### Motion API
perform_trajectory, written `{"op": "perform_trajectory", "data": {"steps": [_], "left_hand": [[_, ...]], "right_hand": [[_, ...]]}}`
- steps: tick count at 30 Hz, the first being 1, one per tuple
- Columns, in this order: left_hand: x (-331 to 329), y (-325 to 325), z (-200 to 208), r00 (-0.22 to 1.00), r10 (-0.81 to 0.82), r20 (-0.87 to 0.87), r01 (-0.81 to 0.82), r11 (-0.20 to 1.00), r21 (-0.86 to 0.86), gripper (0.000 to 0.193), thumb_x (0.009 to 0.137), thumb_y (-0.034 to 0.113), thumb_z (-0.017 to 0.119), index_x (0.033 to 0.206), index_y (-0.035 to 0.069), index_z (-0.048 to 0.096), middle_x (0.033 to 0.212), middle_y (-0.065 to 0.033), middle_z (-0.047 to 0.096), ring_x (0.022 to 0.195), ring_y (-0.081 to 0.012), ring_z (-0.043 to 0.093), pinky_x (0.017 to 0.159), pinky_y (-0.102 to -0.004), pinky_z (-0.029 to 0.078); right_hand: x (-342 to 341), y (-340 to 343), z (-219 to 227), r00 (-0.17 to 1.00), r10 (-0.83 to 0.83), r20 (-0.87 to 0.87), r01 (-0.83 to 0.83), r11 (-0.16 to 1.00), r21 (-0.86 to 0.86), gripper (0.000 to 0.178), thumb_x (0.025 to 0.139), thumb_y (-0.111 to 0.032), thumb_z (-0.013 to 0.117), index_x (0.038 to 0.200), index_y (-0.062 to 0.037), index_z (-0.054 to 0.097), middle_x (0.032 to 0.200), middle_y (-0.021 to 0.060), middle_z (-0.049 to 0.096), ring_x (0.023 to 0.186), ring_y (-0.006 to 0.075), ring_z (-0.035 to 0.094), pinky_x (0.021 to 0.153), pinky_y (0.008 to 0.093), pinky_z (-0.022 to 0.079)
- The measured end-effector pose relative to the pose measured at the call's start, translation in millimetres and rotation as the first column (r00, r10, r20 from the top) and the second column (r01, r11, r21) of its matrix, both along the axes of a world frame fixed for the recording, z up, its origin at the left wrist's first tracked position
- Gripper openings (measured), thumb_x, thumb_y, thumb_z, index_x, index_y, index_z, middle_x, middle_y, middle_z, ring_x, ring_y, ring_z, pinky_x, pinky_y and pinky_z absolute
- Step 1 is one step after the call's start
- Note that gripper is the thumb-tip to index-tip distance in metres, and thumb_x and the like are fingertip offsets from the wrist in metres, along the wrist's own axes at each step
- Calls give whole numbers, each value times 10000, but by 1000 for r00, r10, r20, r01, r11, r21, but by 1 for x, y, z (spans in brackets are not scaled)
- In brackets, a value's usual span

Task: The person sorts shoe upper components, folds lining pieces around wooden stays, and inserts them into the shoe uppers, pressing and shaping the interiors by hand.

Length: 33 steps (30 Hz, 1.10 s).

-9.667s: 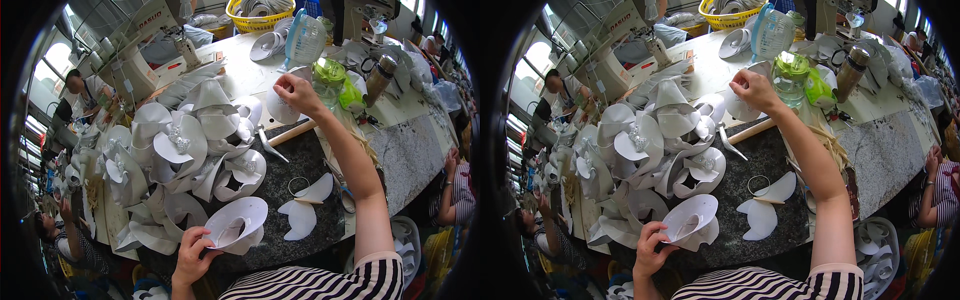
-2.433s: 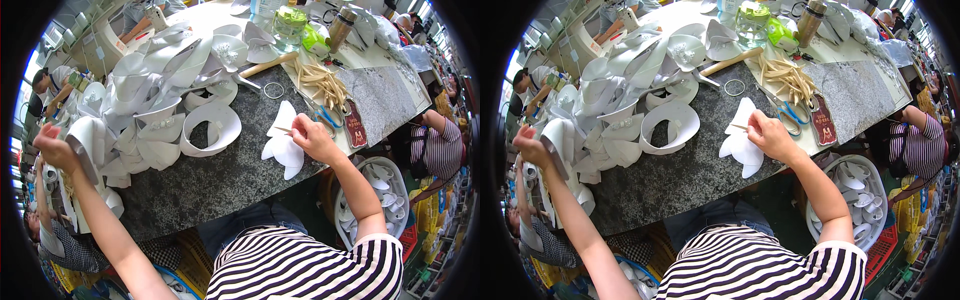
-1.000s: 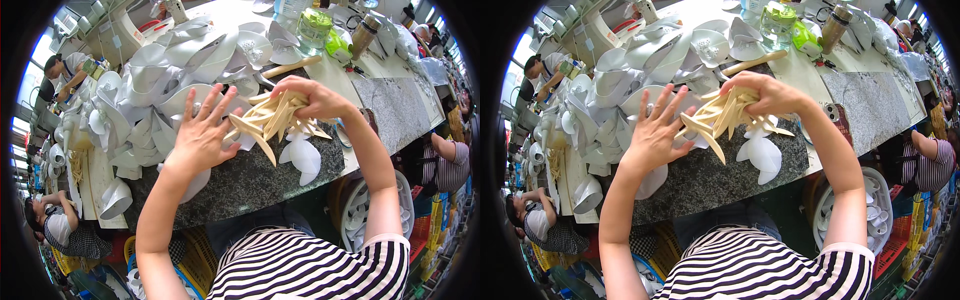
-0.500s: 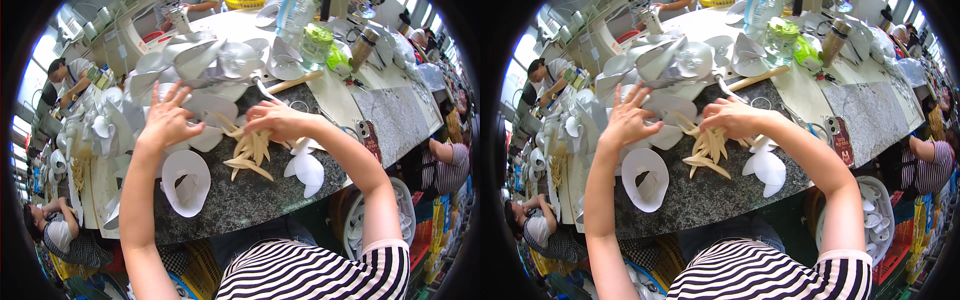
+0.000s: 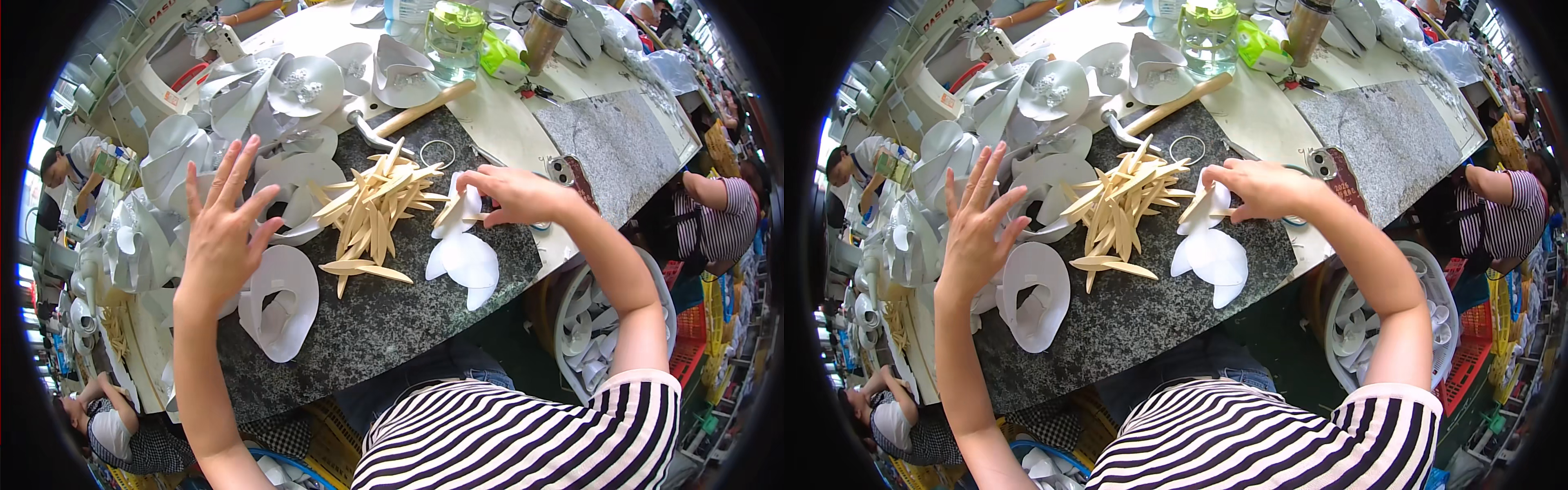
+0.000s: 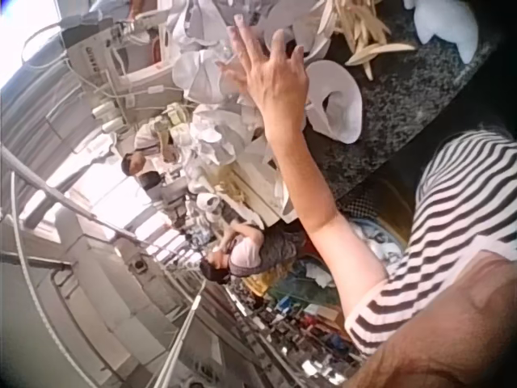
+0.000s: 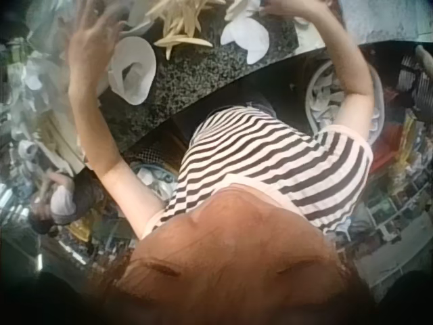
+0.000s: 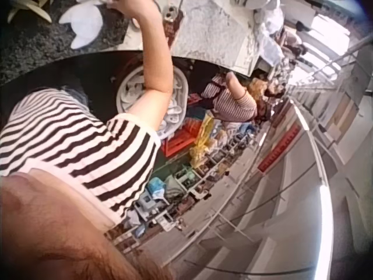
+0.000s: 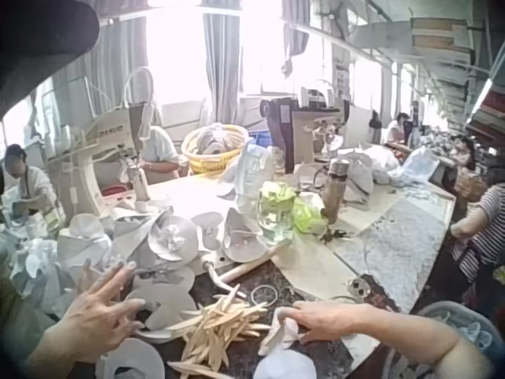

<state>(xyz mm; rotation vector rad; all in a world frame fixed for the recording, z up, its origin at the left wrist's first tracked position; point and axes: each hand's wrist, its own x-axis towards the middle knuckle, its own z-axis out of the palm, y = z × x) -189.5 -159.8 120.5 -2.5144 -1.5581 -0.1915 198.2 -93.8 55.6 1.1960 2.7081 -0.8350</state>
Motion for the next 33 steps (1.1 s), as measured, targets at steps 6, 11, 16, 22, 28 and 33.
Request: {"op": "perform_trajectory", "data": {"steps": [6, 11, 16, 22, 28, 33], "left_hand": [[94, -13, -38, 926, -377, 11, 376, 922, -95, 405, 802, 312, 739, 1163, 141, 671, 1515, -100, 410, 1442, -227, 329, 1217, -542, 75], [104, -2, -73, 934, -281, -220, 241, 952, -191, 390, 778, 345, 757, 1060, 96, 652, 1430, -95, 457, 1413, -233, 352, 1207, -567, 112], [92, -9, -63, 953, -283, 111, 299, 938, -174, 297, 809, 250, 742, 1072, 130, 674, 1348, -89, 492, 1342, -264, 427, 1179, -558, 179], [139, -5, -85, 884, -352, 306, 363, 931, 23, 150, 810, 185, 737, 921, 104, 679, 1086, -30, 572, 1118, -236, 541, 1033, -442, 330], [200, 13, -120, 977, -212, 36, 203, 964, 174, 278, 805, 305, 702, 913, 50, 670, 1185, -85, 517, 1238, -227, 432, 1065, -455, 237], [198, 26, -128, 991, -132, 33, 127, 984, 121, 174, 721, 154, 688, 841, 29, 698, 1086, -79, 584, 1136, -236, 512, 996, -418, 300]], "right_hand": [[7, -8, -14, 981, -173, -84, 177, 983, 41, 283, 818, -86, 682, 1073, -86, 558, 770, 91, 621, 753, 272, 640, 700, 413, 501], [-55, 0, -35, 820, 52, -570, 84, 974, 209, 109, 871, -70, 663, 960, -42, 605, 873, 112, 620, 850, 282, 649, 748, 367, 524], [-27, 65, -40, 900, -219, -378, 298, 940, 165, 133, 808, -111, 724, 929, -85, 675, 946, 119, 623, 933, 299, 624, 835, 390, 516], [-6, 71, -64, 980, -92, -174, 126, 973, 193, 93, 849, -146, 695, 914, -88, 660, 1032, 123, 566, 1015, 300, 588, 870, 393, 494], [52, 102, -37, 680, -442, -585, 602, 792, 101, 168, 887, -161, 669, 984, -26, 645, 918, 157, 671, 845, 310, 655, 789, 403, 519], [103, 67, -23, 868, -460, -185, 494, 834, 245, 206, 856, -195, 697, 989, -39, 677, 935, 160, 692, 856, 283, 669, 761, 385, 528]]}}
